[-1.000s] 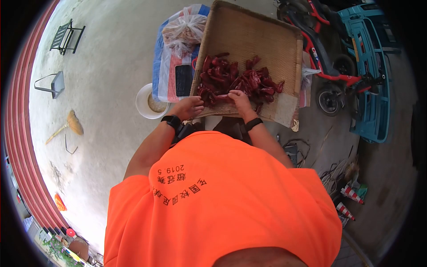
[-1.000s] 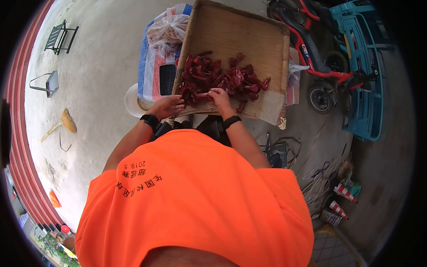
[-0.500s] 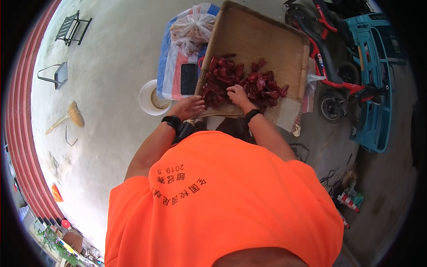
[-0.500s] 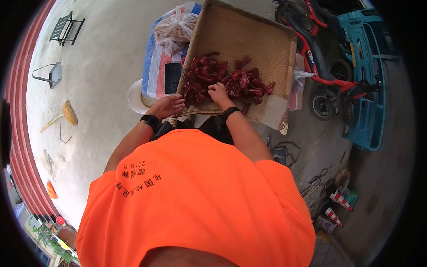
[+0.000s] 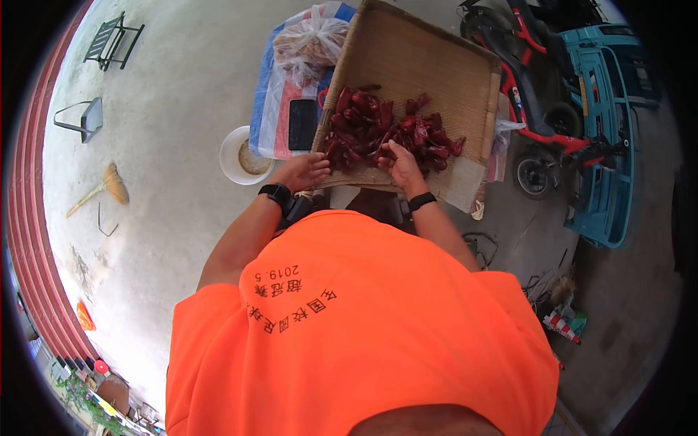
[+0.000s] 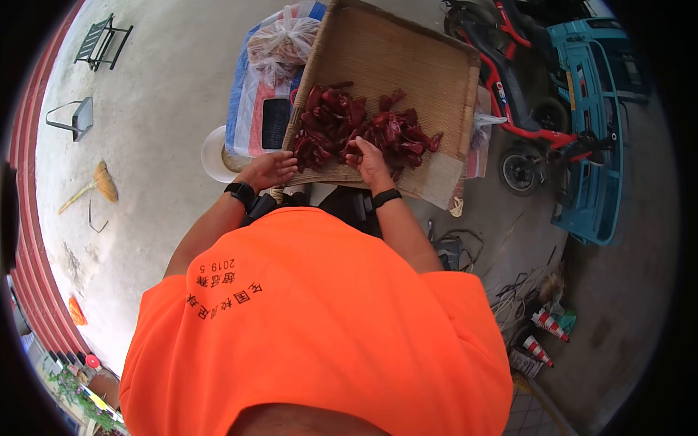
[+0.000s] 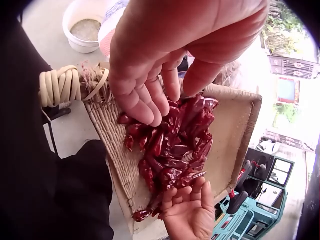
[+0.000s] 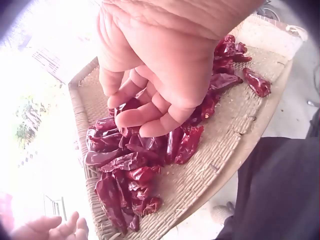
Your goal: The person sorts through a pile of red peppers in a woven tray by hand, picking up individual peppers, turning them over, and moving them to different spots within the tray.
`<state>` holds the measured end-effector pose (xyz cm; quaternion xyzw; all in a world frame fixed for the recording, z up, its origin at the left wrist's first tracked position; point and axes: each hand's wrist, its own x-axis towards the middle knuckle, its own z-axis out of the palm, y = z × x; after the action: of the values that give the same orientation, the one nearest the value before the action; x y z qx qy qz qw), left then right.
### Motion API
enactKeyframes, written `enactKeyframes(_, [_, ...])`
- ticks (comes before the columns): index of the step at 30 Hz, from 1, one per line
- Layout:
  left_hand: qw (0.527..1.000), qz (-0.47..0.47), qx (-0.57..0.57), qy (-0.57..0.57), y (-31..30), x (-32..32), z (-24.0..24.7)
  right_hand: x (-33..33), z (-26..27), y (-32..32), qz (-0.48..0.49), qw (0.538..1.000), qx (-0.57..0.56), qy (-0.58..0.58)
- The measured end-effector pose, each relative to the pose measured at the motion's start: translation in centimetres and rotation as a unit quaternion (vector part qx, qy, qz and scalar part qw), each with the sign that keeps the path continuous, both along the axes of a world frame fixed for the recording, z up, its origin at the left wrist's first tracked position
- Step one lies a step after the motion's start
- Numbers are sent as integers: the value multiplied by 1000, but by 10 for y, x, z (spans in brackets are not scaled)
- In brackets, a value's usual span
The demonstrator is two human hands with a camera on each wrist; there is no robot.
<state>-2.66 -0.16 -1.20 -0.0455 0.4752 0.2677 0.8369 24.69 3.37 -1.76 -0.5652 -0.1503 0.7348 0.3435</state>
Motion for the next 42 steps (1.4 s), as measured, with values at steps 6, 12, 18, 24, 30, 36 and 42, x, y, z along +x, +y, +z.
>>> enactKeyframes(6, [996, -78, 19, -49, 9, 16, 7, -16, 8, -13, 39, 994, -4, 104])
enactKeyframes(12, [980, -148, 98, -95, 7, 28, 6, -50, 26, -15, 155, 976, 36, 147])
enactKeyframes(18, [988, -117, 40, -88, 9, 24, 4, -45, 26, -15, 164, 980, 27, 113])
enactKeyframes(24, [997, -66, 16, -47, 5, 17, -3, 12, -1, 5, -54, 998, 11, 43])
enactKeyframes(30, [999, -32, 6, -16, -2, 10, 2, 43, -9, 34, -191, 981, -26, -12])
enactKeyframes(36, [1000, -11, 3, -9, -7, 10, 1, 20, -32, 57, 45, 992, 16, -113])
enactKeyframes(42, [1000, 2, 8, -17, -17, 6, 2, 6, -50, 84, 206, 951, -15, -231])
